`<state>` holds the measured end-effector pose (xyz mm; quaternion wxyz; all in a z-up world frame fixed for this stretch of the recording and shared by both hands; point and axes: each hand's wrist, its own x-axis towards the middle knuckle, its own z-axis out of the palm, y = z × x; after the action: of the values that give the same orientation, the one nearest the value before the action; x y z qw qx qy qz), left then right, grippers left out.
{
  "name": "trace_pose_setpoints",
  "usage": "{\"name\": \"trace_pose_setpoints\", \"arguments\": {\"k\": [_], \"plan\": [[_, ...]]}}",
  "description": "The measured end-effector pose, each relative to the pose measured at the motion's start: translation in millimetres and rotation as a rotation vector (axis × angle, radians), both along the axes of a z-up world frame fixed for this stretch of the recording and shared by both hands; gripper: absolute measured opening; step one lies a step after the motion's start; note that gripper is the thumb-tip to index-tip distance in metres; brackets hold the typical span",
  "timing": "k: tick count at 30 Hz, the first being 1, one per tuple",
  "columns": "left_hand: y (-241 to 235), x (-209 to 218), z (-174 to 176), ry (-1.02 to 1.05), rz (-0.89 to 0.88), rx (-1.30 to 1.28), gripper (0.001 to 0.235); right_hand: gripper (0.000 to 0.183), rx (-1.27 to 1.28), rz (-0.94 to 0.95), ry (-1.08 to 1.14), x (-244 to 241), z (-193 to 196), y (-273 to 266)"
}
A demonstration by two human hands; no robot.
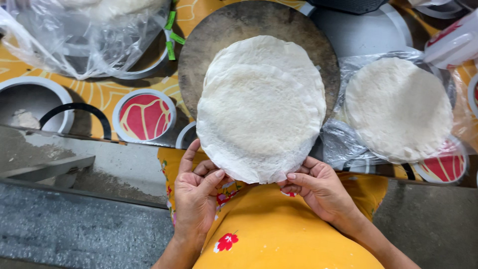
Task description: The person separates thin white food wraps from a stack on a wooden board by hand, peeling them one at a time and placing them onto separate plastic-covered stacks on the table.
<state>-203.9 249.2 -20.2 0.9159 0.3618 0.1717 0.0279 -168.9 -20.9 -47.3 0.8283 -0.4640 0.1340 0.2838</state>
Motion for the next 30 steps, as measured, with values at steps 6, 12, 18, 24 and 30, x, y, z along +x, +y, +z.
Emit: {"name": "trace_pose_setpoints", "arguments": {"k": [6, 12, 18, 24, 30], "plan": [[4.8, 0.0, -10.9, 0.000, 0.007, 0.012, 0.076, 0.031, -0.001, -0.008, 0.005, 1.2, 0.1, 0.4], [6.4, 0.0, -20.8, 0.011, 0.014, -0.045, 0.077, 0.025, 0.025, -0.033, 0.035, 1.1, -9.3, -3.4], [1.6, 2.1, -26.1, 0.076, -0.019, -0.097, 0.083, 0.014, 0.178, -0.041, 0.004, 1.4, -18.9, -4.5], [0.4, 0.8, -25.0, 0.043, -0.013, -0.029, 0.086, 0.021, -0.011, -0.047, 0.054, 1.2, -11.5, -0.7], [-0.1, -1.7, -15.2, -0.023, -0.014, 0.030, 0.087, 0.027, -0.309, -0.201, -0.389, -10.7, -5.8, -1.5]]}}
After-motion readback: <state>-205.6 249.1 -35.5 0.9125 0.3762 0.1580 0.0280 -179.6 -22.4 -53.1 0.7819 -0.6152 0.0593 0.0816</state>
